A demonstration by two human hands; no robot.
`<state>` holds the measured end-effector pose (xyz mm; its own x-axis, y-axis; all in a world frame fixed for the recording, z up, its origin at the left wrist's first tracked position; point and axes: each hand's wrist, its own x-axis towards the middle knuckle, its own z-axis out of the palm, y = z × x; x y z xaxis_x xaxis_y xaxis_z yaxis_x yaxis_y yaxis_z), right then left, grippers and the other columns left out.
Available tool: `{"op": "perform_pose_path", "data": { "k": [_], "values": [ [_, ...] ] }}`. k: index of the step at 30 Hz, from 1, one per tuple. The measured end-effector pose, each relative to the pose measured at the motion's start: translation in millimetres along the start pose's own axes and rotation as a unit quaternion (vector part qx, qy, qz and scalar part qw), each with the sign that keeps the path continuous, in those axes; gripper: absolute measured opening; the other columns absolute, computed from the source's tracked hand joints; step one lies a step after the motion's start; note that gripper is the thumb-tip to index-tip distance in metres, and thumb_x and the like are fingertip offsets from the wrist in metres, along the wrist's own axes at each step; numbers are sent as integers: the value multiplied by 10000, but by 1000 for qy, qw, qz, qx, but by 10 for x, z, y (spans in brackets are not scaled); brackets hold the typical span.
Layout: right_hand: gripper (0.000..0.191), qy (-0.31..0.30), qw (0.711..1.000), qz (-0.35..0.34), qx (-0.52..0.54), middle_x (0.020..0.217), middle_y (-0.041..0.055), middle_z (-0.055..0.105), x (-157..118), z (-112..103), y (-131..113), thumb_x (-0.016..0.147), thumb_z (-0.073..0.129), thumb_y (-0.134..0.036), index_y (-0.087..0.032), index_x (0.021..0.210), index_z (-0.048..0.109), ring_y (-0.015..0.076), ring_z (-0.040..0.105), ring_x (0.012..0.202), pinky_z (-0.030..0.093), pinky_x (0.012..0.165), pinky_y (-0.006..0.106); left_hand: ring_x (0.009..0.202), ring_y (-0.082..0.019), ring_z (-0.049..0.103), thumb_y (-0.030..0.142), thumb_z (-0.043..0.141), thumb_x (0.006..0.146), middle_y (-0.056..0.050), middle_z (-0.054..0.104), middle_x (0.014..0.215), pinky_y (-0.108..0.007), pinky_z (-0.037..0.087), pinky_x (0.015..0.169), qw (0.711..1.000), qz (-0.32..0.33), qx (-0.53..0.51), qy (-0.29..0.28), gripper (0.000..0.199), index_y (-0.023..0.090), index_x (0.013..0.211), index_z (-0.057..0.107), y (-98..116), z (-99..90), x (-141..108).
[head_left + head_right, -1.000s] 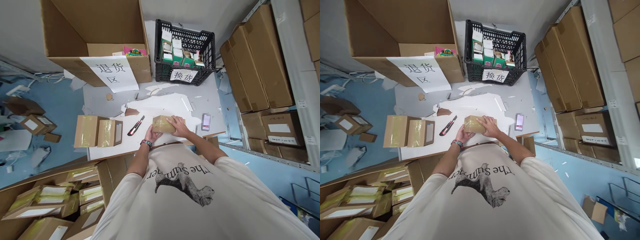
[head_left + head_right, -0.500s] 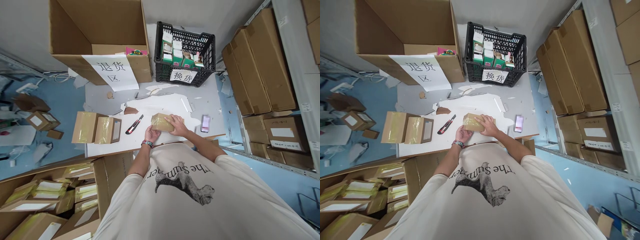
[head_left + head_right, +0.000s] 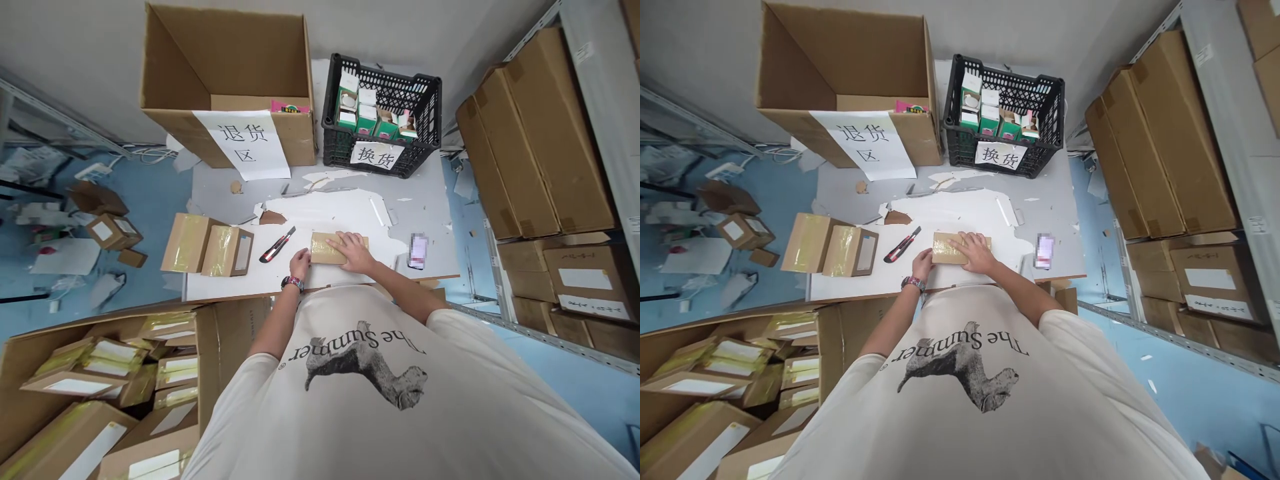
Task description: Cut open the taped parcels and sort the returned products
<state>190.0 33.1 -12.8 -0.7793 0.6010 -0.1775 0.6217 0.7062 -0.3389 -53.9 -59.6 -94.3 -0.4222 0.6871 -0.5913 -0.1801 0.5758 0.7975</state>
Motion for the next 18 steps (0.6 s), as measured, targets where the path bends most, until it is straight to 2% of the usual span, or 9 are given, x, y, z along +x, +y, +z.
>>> {"op": "perform_pose_path", "data": {
  "k": [2,3,6,9,11,13,16,18],
  "values": [
    [965,-3,1000,-14,1,1918,186,373,51,31,-31,1012,873,-498,-348,1863,445,470,402,1674,251,1378,660,1190,-283,757,457,745,990,-143,811,1320,-445,606,1107,995,64,58,58,476,218,1400,783,88,-82,-65],
    [925,-3,1000,-18,4,1926,175,373,64,42,-32,1040,846,-544,-353,1856,455,471,382,1699,240,1388,670,1233,-297,753,455,714,1018,-161,791,1388,-462,601,1136,989,107,77,67,488,211,1438,770,147,-112,-107],
    [726,15,1000,5,13,1892,152,463,41,49,31,1148,687,-547,-327,1819,521,453,381,1724,239,1407,682,1337,-324,727,429,690,1052,-171,725,1526,-495,606,1162,954,257,152,18,541,233,1557,710,342,-148,-248],
    [585,32,999,34,20,1797,146,600,-24,20,162,1189,565,-393,-265,1758,615,408,480,1665,334,1392,619,1433,-362,671,388,752,1016,-167,703,1534,-541,551,1250,888,372,269,-15,517,249,1513,736,467,-141,-347],
    [553,29,998,38,38,1706,145,692,-34,-21,247,1195,511,-325,-245,1720,662,373,608,1541,449,1321,546,1451,-392,644,388,775,1005,-184,712,1506,-569,505,1284,849,412,330,-17,473,241,1453,763,482,-138,-363],
    [511,24,996,50,69,1589,136,779,13,-80,315,1208,489,-331,-249,1653,726,347,713,1385,539,1200,483,1427,-414,640,411,766,1021,-204,727,1480,-590,483,1269,825,428,367,-11,447,231,1430,767,462,-142,-346],
    [413,19,987,88,135,1345,102,879,178,-196,401,1218,545,-452,-278,1425,857,315,783,1185,564,1020,399,1376,-434,647,450,734,1051,-230,737,1469,-611,463,1222,811,433,392,19,417,216,1394,766,441,-153,-297],
    [395,21,976,115,183,1157,79,896,311,-276,459,1190,618,-553,-280,1252,897,289,786,1055,536,929,354,1347,-428,656,447,704,1075,-231,748,1463,-608,451,1204,802,437,407,9,371,217,1357,777,466,-152,-270]
  ]
}}
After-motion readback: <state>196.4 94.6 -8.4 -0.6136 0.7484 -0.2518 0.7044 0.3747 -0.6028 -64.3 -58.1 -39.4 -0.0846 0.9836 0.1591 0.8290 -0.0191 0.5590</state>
